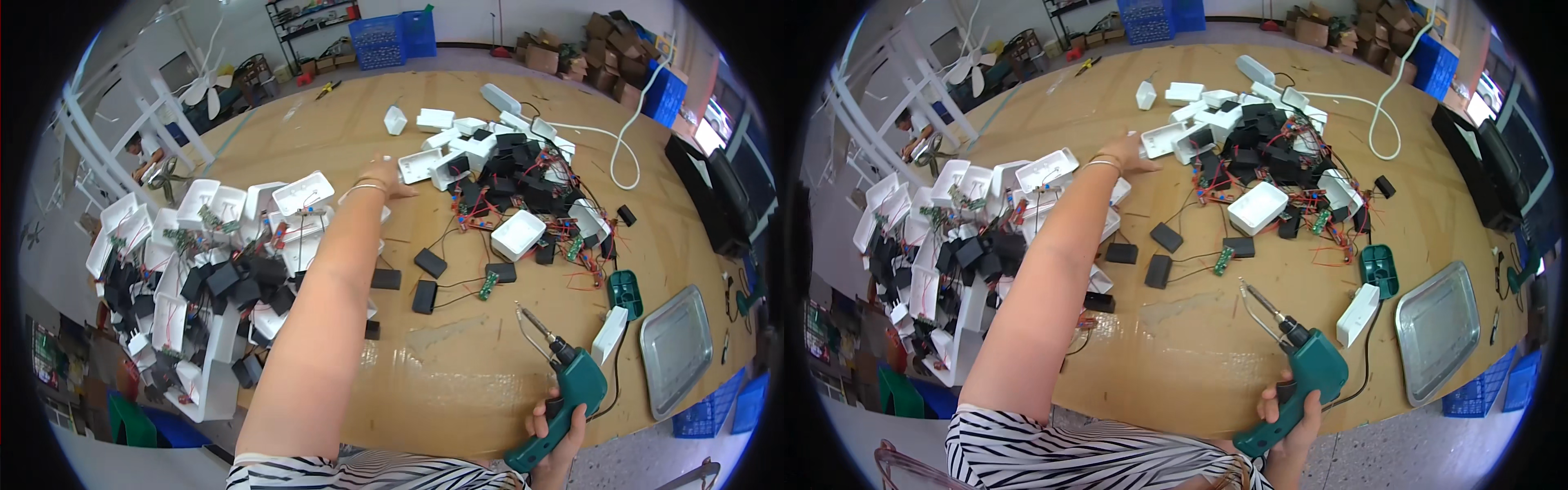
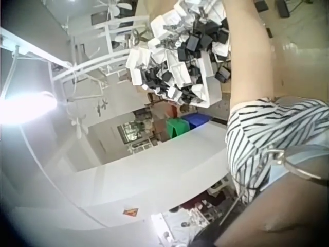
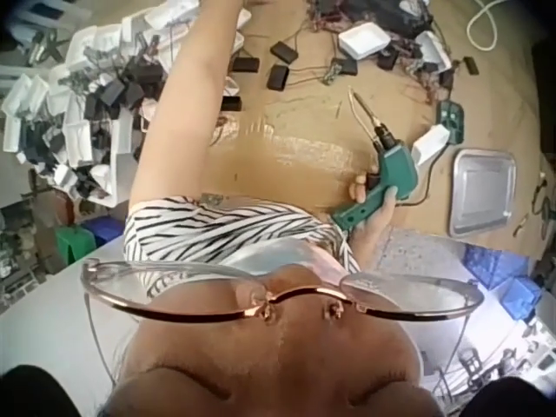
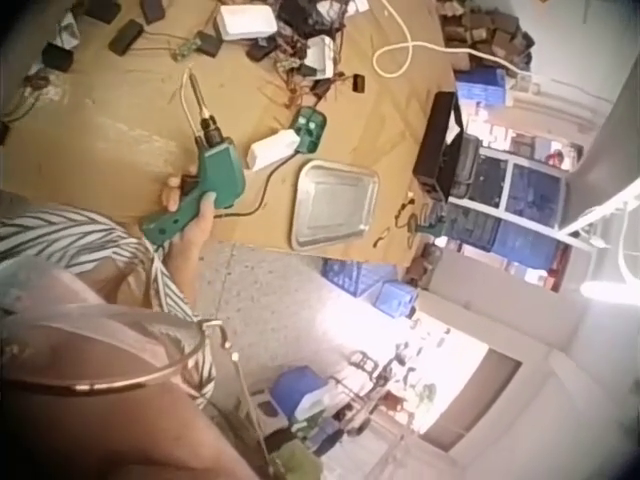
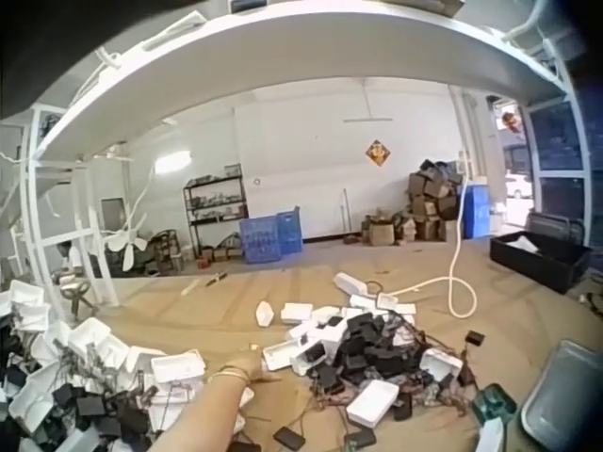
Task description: Manually assembling electronic components into small plastic boxes using a soldering iron.
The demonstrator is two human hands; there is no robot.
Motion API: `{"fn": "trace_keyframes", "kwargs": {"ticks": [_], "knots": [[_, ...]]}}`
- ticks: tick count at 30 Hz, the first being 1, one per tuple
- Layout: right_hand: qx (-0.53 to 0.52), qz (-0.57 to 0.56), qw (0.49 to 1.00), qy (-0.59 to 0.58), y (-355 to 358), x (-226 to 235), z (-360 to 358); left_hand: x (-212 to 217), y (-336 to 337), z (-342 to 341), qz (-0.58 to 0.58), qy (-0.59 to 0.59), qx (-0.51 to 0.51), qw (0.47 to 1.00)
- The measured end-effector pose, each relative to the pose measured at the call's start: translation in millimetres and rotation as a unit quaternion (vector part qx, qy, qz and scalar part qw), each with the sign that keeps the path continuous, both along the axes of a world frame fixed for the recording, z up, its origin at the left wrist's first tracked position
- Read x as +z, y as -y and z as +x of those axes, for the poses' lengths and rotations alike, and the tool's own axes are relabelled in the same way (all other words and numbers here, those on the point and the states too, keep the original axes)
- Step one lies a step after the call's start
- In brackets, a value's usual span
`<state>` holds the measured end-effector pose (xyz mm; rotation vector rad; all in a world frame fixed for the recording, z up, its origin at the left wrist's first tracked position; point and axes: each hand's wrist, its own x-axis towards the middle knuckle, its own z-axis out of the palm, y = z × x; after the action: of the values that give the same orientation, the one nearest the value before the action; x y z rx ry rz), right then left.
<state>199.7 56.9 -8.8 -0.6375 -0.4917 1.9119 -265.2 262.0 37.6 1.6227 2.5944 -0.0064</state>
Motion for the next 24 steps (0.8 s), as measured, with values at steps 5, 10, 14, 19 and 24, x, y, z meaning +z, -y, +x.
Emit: {"fn": "trace_keyframes", "kwargs": {"ticks": [5,10,14,19,24], "knots": [[0.013,-0.001,1.0,-0.004,2,1,2,3,-8,-7,0.059,-0.007,0.028,0.998],[0.016,-0.017,1.0,0.004,-3,7,-3,69,34,48,0.249,0.024,0.021,0.968],[-0.018,0.019,1.0,-0.003,-5,7,-2,74,130,140,0.236,0.194,-0.117,0.945],[-0.009,0.057,0.998,-0.039,-4,4,-3,13,245,208,0.21,0.314,-0.169,0.911],[-0.001,0.06,0.997,-0.039,-2,5,-1,-3,270,227,0.169,0.301,-0.218,0.913]]}}
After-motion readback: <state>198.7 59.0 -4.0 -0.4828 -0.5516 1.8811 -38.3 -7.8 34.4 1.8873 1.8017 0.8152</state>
